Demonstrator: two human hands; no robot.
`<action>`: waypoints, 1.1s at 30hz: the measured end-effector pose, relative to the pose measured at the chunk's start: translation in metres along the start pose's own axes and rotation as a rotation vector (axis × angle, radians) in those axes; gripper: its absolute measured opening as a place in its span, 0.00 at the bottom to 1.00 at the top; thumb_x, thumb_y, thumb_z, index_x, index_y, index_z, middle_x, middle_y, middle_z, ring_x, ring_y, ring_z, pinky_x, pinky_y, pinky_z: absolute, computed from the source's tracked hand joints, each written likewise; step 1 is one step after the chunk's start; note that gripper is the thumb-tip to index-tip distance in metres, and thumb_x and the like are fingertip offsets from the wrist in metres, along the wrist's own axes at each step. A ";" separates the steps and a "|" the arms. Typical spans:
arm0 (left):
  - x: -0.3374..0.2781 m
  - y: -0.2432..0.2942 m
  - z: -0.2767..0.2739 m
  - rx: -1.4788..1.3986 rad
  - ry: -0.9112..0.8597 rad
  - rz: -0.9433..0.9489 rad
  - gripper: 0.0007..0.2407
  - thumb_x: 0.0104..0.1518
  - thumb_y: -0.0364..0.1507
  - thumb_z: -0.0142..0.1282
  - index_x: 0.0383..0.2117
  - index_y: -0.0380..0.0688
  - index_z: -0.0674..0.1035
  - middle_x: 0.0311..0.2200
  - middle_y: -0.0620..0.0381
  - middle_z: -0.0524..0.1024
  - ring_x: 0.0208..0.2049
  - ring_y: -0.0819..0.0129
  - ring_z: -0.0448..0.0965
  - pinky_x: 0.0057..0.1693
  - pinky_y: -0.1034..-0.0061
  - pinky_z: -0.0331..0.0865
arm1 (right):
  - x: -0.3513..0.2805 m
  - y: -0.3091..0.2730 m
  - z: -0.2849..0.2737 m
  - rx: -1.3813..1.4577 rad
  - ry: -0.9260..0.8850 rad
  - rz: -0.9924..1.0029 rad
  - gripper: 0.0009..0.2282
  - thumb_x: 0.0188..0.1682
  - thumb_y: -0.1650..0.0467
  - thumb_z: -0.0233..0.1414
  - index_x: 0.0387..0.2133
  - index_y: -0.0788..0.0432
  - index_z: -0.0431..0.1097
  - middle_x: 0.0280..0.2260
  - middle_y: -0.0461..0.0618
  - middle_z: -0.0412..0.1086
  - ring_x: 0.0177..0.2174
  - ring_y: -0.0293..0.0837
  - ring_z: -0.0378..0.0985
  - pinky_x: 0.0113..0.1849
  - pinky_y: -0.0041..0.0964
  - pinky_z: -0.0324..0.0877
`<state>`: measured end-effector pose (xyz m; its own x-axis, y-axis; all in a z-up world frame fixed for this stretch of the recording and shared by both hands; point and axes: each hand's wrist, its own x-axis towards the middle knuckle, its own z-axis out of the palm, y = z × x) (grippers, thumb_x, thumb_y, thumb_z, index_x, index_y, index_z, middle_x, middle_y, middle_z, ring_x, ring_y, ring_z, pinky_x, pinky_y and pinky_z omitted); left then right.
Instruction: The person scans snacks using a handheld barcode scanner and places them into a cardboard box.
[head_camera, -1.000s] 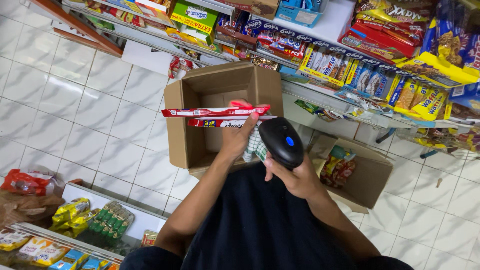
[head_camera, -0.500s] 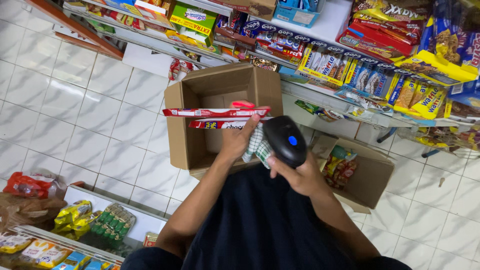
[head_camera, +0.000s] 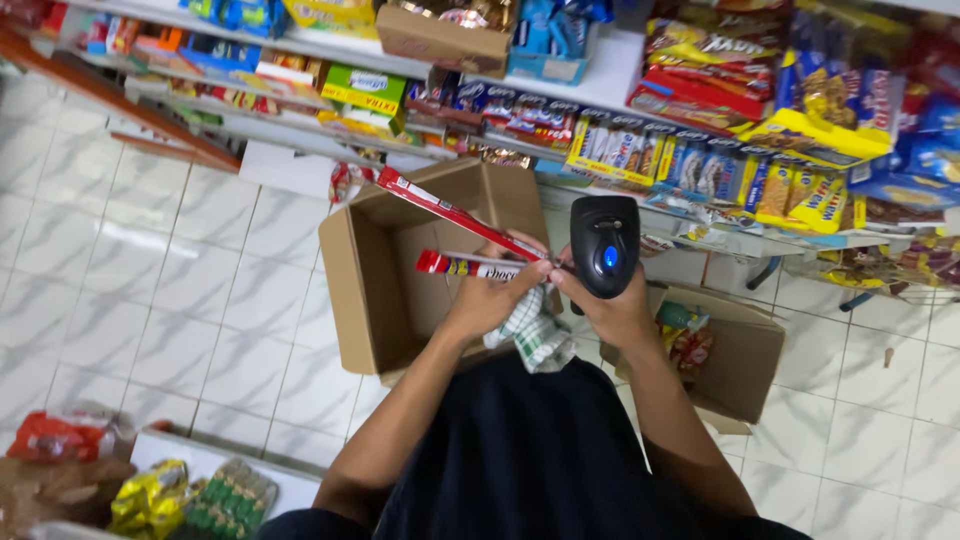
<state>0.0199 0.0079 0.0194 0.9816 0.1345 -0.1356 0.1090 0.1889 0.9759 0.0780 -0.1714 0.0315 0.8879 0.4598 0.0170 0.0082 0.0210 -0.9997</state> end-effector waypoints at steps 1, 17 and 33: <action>0.003 0.004 -0.002 0.020 -0.050 0.012 0.07 0.63 0.27 0.60 0.41 0.37 0.78 0.34 0.57 0.81 0.37 0.76 0.81 0.46 0.79 0.76 | 0.000 0.001 -0.001 0.057 0.006 0.027 0.11 0.47 0.77 0.61 0.42 0.63 0.71 0.37 0.46 0.74 0.36 0.34 0.77 0.40 0.30 0.74; 0.069 0.079 0.019 0.196 -0.252 0.244 0.17 0.65 0.25 0.55 0.59 0.38 0.70 0.27 0.62 0.76 0.31 0.81 0.73 0.39 0.83 0.67 | -0.002 -0.021 -0.081 -0.299 0.664 -0.515 0.06 0.59 0.79 0.56 0.43 0.61 0.67 0.39 0.46 0.72 0.39 0.39 0.76 0.47 0.32 0.72; 0.150 0.141 0.064 0.279 -0.422 0.372 0.27 0.66 0.27 0.54 0.71 0.44 0.61 0.22 0.67 0.71 0.28 0.82 0.69 0.40 0.83 0.66 | 0.096 -0.085 -0.057 -0.709 0.727 -0.892 0.15 0.44 0.77 0.66 0.39 0.58 0.68 0.34 0.47 0.71 0.34 0.44 0.75 0.39 0.38 0.70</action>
<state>0.1921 -0.0074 0.1480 0.9330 -0.2635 0.2452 -0.2708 -0.0652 0.9604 0.1885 -0.1799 0.1168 0.4936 -0.0451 0.8685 0.7430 -0.4972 -0.4481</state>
